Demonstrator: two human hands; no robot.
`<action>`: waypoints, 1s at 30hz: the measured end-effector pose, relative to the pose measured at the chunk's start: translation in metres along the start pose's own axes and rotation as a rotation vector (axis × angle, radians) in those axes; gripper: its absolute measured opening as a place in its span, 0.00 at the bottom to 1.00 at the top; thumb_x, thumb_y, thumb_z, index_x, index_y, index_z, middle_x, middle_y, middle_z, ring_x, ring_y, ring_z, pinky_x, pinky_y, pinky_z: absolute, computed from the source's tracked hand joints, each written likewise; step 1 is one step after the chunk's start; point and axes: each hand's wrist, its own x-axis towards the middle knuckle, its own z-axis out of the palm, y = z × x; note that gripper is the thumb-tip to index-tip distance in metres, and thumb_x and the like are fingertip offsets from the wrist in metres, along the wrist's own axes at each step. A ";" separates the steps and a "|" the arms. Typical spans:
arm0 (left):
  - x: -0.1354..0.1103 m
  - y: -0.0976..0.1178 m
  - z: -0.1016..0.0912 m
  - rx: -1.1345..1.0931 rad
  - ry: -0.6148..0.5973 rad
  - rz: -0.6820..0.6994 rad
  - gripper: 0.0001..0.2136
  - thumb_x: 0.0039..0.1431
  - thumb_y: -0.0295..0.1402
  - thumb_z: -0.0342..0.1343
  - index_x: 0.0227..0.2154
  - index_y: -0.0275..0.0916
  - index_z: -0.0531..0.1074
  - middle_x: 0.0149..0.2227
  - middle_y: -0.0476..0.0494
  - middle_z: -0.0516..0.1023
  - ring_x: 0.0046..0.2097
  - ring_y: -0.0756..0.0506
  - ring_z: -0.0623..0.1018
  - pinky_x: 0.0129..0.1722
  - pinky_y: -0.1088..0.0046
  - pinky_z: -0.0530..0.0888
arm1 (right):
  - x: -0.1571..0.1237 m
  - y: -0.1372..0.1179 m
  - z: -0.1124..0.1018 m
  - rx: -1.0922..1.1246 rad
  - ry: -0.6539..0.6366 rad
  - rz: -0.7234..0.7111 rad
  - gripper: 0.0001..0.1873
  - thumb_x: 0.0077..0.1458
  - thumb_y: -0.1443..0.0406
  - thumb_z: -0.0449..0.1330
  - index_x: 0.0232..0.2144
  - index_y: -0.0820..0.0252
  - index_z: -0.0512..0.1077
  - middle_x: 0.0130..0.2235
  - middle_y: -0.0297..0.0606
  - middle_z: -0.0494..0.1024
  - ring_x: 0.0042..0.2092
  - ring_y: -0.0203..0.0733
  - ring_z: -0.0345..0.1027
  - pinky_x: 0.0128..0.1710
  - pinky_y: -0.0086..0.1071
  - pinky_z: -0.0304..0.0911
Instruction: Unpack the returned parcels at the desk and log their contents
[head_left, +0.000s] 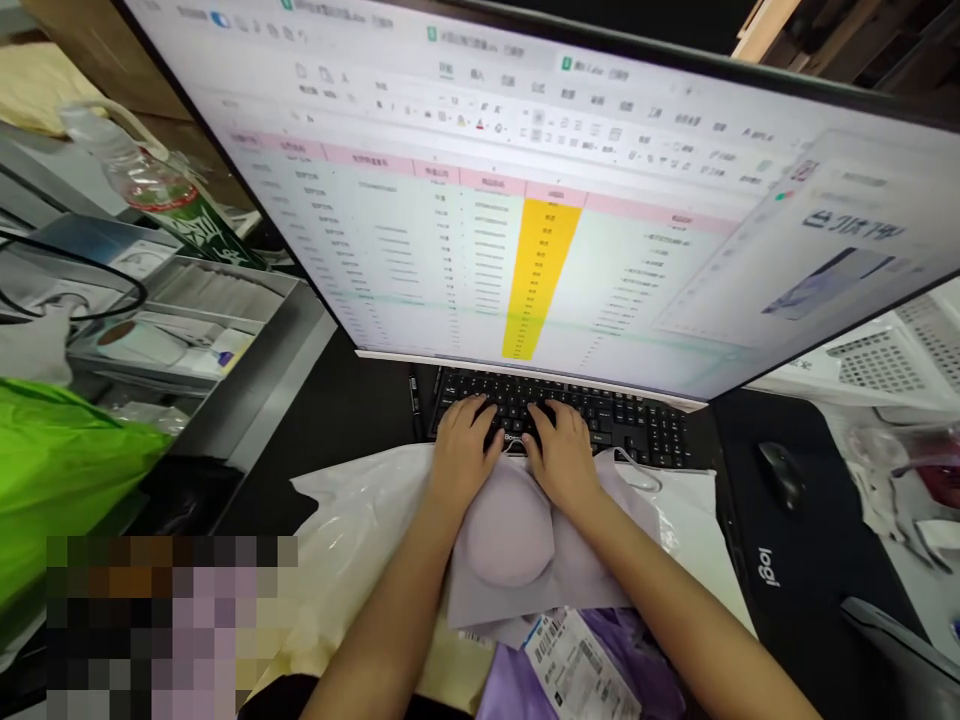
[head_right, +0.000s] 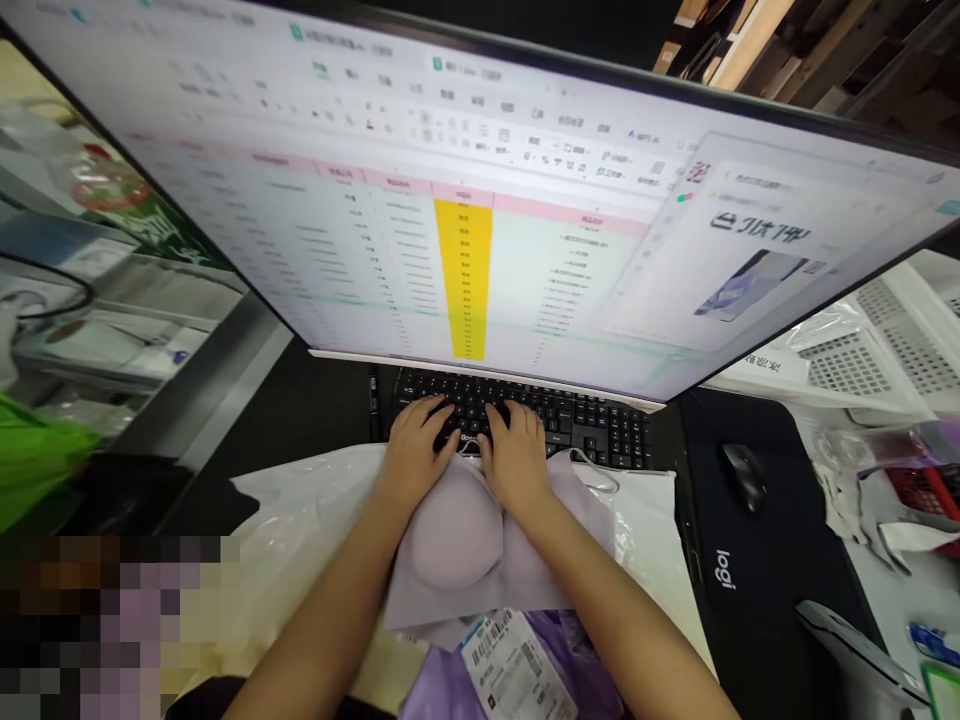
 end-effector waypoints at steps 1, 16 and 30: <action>-0.001 -0.001 0.000 -0.003 -0.008 0.009 0.15 0.65 0.34 0.52 0.52 0.37 0.73 0.57 0.33 0.73 0.60 0.35 0.70 0.62 0.50 0.67 | 0.001 -0.002 -0.001 -0.014 -0.020 0.007 0.24 0.64 0.60 0.53 0.60 0.56 0.67 0.56 0.52 0.67 0.57 0.60 0.58 0.58 0.59 0.58; -0.003 -0.011 0.006 -0.045 0.041 0.124 0.15 0.64 0.34 0.54 0.51 0.39 0.75 0.55 0.36 0.77 0.58 0.34 0.72 0.60 0.49 0.69 | 0.015 -0.024 0.004 -0.081 -0.057 0.113 0.26 0.63 0.60 0.55 0.62 0.60 0.63 0.66 0.52 0.59 0.67 0.57 0.50 0.67 0.57 0.46; -0.003 -0.009 0.011 0.031 0.079 0.188 0.13 0.65 0.34 0.54 0.49 0.37 0.75 0.54 0.36 0.78 0.56 0.35 0.75 0.60 0.49 0.67 | 0.007 -0.005 -0.007 -0.034 -0.067 0.178 0.26 0.64 0.60 0.54 0.62 0.62 0.63 0.69 0.52 0.57 0.70 0.54 0.47 0.69 0.53 0.45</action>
